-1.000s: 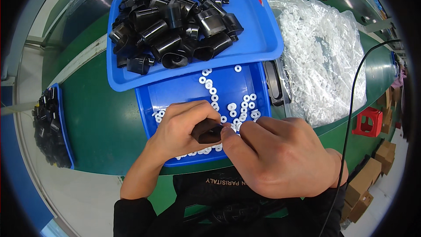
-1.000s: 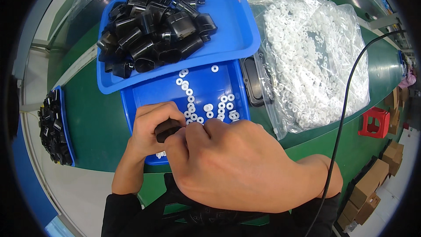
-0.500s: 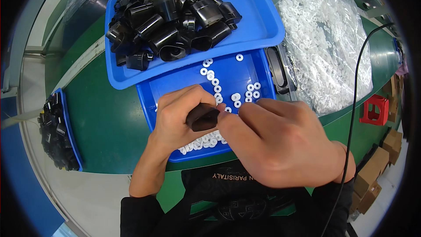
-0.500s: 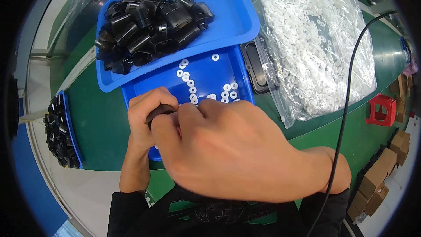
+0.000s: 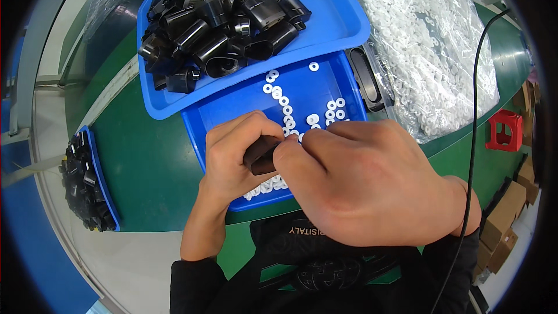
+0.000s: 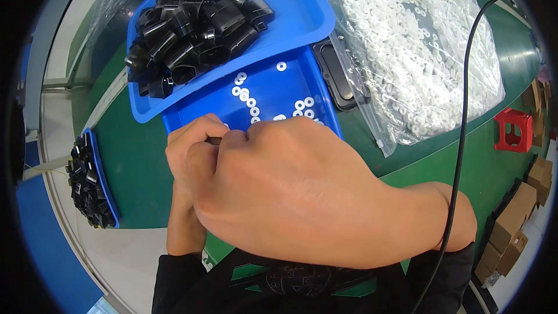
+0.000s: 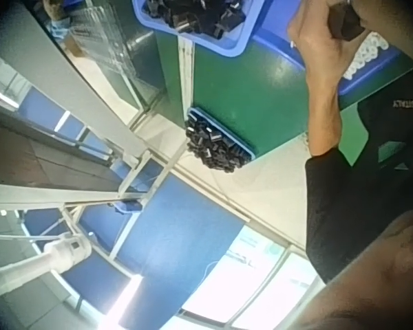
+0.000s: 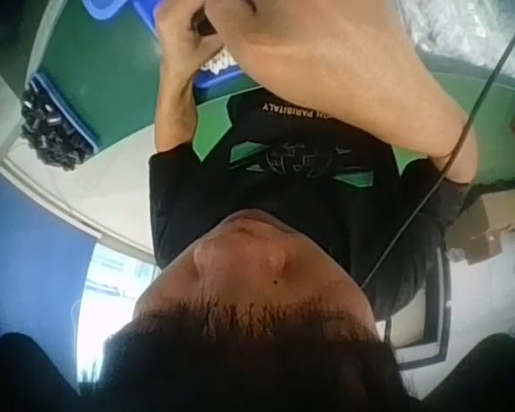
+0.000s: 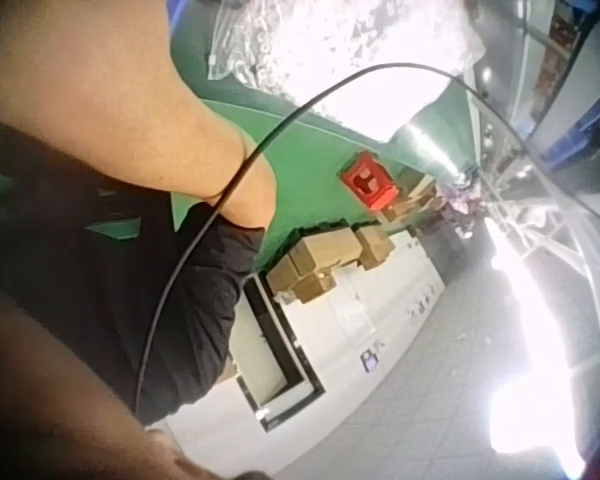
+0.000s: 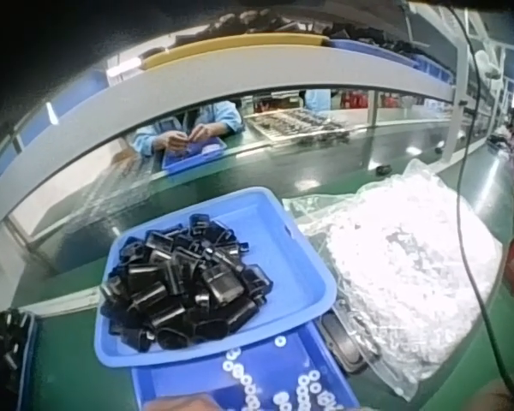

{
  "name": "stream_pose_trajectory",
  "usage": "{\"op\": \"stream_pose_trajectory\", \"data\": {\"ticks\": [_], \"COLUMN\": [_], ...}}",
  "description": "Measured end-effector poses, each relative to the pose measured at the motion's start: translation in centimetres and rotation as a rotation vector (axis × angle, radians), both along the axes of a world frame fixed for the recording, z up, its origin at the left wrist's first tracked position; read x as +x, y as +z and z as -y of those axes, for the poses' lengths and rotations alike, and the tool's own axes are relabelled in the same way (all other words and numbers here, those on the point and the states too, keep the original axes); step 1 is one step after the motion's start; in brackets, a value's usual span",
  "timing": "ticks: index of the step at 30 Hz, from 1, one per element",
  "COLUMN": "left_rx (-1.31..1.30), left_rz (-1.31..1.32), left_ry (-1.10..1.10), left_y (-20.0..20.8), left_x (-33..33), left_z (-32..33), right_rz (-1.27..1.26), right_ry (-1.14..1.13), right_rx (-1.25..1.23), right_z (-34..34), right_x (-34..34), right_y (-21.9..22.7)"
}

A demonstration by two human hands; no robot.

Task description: The person assembles small white plastic pins into black plastic housings by hand at a factory workbench.

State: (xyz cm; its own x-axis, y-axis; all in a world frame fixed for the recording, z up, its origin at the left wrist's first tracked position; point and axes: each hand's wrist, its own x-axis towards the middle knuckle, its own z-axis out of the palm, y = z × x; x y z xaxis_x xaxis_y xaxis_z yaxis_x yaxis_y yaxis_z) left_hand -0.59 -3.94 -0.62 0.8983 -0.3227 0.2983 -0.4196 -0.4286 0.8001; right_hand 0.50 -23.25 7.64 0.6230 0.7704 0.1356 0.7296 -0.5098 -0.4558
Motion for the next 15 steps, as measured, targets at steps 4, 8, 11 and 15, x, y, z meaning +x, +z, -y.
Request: {"op": "stream_pose_trajectory", "data": {"ticks": [4, 8, 11, 15], "left_rx": [0.053, 0.091, 0.048, 0.0], "left_rz": [0.047, 0.054, -0.019, -0.057], "left_ry": [0.009, 0.014, 0.03, 0.062], "left_y": [0.1, 0.1, 0.1, -0.2], "left_x": [-0.2, -0.2, -0.1, -0.3], "left_z": [0.3, -0.2, -0.3, -0.3], "right_rz": [-0.095, -0.043, -0.008, 0.017], "right_ry": [0.019, -0.012, -0.03, -0.088], "right_rx": [0.056, 0.093, 0.042, 0.014], "right_z": [0.0, -0.3, 0.0, 0.1], "right_x": [0.0, -0.2, 0.0, -0.6], "right_y": [-0.9, -2.2, -1.3, 0.1]}}
